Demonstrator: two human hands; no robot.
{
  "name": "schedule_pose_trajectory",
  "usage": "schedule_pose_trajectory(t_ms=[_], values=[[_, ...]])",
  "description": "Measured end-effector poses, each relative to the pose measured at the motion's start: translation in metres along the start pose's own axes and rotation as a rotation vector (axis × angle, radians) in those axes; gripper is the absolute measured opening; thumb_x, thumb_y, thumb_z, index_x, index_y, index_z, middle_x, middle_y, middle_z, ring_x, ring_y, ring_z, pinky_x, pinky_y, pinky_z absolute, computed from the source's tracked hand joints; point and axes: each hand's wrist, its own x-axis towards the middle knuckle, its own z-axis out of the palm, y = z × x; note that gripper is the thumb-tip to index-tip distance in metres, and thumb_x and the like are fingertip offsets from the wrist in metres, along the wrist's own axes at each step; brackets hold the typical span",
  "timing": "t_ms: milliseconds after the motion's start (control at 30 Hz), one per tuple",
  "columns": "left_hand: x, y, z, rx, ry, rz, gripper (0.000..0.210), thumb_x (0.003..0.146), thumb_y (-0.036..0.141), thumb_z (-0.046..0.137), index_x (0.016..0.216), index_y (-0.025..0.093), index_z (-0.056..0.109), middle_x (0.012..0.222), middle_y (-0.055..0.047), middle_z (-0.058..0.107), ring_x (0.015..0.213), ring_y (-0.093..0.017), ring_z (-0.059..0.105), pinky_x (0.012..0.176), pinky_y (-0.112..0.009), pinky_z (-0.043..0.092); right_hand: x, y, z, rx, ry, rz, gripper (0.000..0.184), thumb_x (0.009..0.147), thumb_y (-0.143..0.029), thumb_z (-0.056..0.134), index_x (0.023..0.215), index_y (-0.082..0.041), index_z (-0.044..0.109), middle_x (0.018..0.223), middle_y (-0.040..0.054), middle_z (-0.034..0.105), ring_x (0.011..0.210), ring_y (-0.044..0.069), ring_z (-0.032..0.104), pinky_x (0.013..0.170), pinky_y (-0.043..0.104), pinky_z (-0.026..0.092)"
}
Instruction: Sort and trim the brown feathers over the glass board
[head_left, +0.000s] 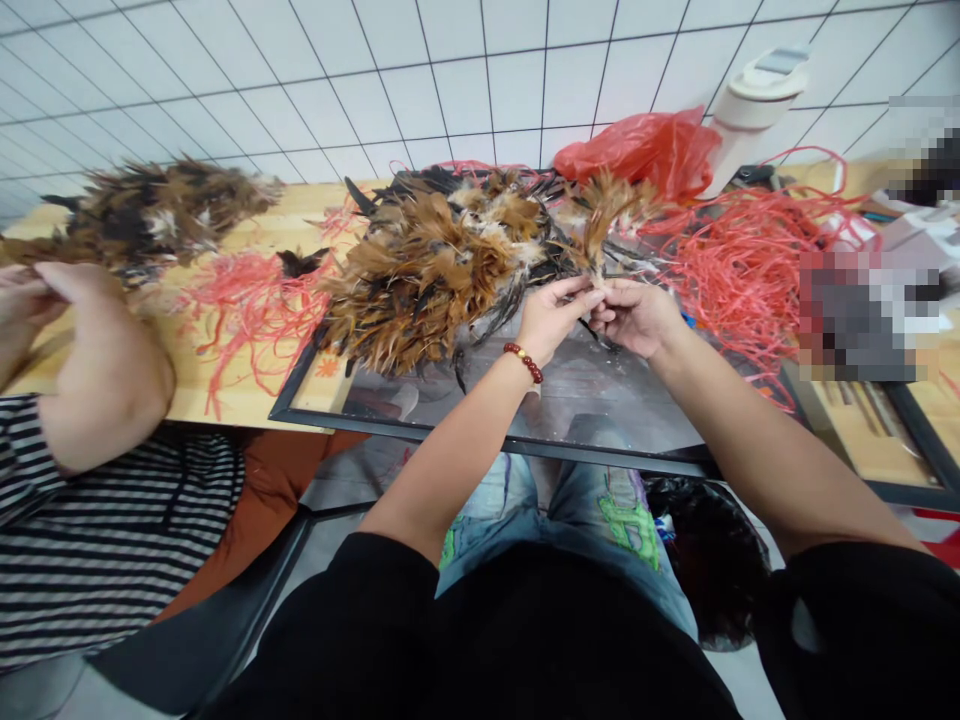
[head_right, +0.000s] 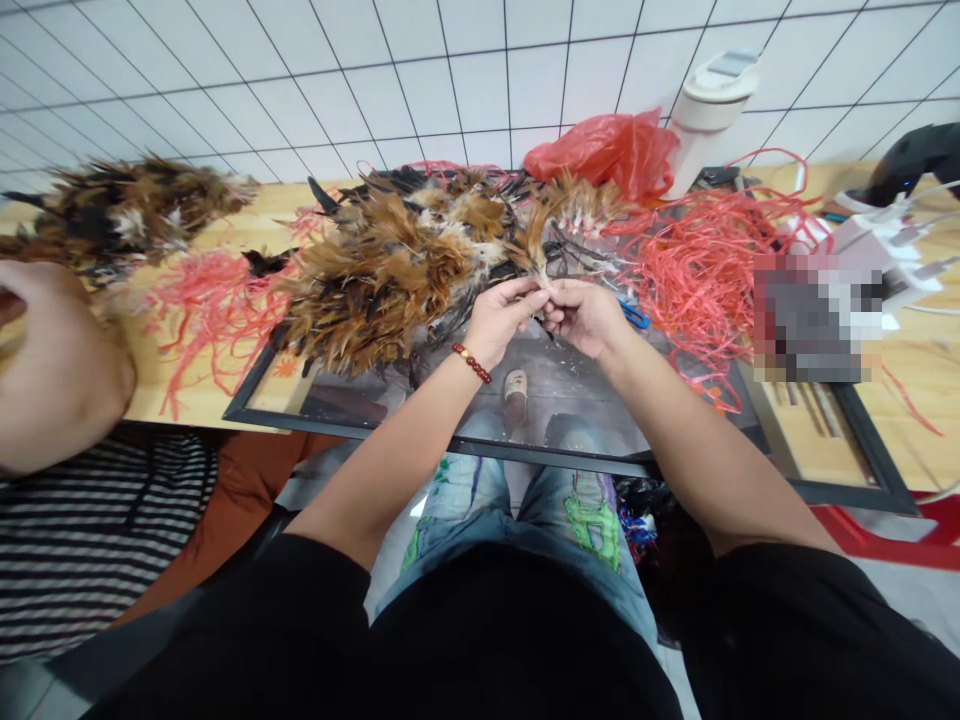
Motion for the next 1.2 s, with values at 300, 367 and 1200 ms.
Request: schedule_pose_trajectory(t_ms=[300,367,1200], values=[[-0.003,0.006,0.002,-0.029,-0.01,-0.076,0.019,0.07,0.025,0.086,0.076,0.015,0.07,0.06,0.005,0.058,0.048,0.0,0.039,0.042,-0.016,0.028,-0.005,-0.005,0.004,0.0,-0.133,0.077,0.032,0.066,-0.035,0.077,0.068,-0.022,0.047,0.054,-0.0057,0.037,0.045,0.008,0.028,0.049,0.029,0.036],[-0.002,0.005,0.001,-0.023,0.005,-0.06,0.022,0.072,0.028,0.085,0.071,0.015,0.067,0.059,0.005,0.057,0.048,0.0,0.038,0.043,-0.016,0.029,-0.004,-0.004,0.005,-0.013,-0.116,0.08,0.03,0.066,-0.034,0.077,0.067,-0.021,0.049,0.053,-0.0051,0.039,0.045,0.008,0.029,0.049,0.028,0.035],[0.007,-0.007,-0.005,0.008,0.152,0.011,0.029,0.07,0.024,0.085,0.058,0.014,0.061,0.053,0.007,0.05,0.051,-0.003,0.042,0.052,-0.018,0.034,0.006,0.028,0.007,-0.32,0.097,-0.388,0.045,0.069,-0.054,0.081,0.06,-0.018,0.055,0.053,-0.0048,0.047,0.054,0.008,0.038,0.055,0.024,0.029]])
